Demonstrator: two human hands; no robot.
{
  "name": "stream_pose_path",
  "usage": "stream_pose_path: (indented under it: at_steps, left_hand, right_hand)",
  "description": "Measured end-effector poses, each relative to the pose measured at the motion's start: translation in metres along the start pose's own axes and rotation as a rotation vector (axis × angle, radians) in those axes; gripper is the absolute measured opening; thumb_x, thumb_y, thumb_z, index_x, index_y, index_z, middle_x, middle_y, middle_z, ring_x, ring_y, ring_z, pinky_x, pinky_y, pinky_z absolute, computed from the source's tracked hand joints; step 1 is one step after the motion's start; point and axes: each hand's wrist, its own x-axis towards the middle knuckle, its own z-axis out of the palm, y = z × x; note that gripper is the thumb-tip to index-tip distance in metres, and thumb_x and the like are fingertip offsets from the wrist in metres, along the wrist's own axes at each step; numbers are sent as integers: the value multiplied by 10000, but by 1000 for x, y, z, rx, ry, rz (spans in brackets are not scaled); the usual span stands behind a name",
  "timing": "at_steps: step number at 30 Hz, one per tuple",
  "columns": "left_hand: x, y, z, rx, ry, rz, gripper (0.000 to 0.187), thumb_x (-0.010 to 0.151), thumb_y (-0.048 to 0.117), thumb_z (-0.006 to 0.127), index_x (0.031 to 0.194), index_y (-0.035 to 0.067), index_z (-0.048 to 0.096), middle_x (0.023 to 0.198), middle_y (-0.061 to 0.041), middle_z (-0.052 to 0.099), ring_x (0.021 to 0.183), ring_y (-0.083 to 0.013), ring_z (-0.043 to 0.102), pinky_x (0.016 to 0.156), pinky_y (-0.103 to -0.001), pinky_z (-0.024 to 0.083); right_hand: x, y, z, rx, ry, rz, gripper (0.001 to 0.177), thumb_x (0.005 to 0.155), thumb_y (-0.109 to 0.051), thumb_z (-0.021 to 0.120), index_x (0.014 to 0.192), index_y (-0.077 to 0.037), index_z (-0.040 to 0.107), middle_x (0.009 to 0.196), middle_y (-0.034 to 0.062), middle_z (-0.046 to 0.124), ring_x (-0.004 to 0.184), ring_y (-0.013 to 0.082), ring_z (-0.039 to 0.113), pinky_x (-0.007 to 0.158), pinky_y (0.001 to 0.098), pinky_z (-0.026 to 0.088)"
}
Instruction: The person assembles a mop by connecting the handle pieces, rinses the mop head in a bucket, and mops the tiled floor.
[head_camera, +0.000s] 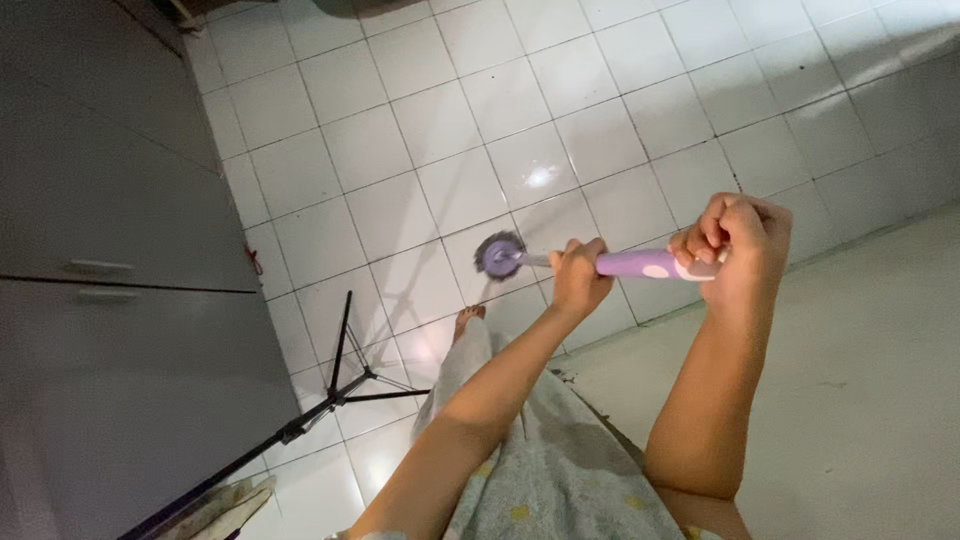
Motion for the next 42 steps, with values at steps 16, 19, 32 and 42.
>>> stream_pose_path:
  at_steps: [16, 19, 32, 42]
  left_hand:
    - [-84, -181, -91, 408, 75, -358, 126, 792, 86, 723, 865, 153, 644, 791, -40, 697, 924, -319, 548, 827, -471, 326]
    - [-85, -182, -94, 359, 104, -380, 133, 792, 82, 735, 856, 152, 642, 784, -31, 696, 908, -303, 543, 839, -456, 314]
    - [-81, -145, -69, 287, 38, -359, 109, 872, 95, 718, 841, 150, 629, 729, -67, 628, 810, -271, 559, 817, -424, 311]
    - [-63, -65, -55, 103, -141, -173, 129, 810, 102, 741, 831, 172, 634, 712, -8, 639, 840, -225, 581, 865, -437, 304]
  right_hand:
    - [-28, 139, 101, 245, -274, 403, 349, 841, -94, 479, 525, -83, 332, 471, 11, 286, 411, 126, 279, 431, 338, 327]
    - [-27, 138, 106, 219, -297, 423, 336, 830, -86, 467, 518, -75, 341, 460, 21, 303, 406, 141, 316, 428, 334, 327]
    - [-5, 124, 79, 119, -300, 342, 348, 869, -106, 518, 545, -91, 395, 466, 7, 332, 375, 127, 300, 381, 347, 374]
    - [-13, 58, 36, -57, -125, 294, 266, 841, -62, 487, 583, -110, 445, 508, 2, 379, 391, 112, 350, 366, 327, 351]
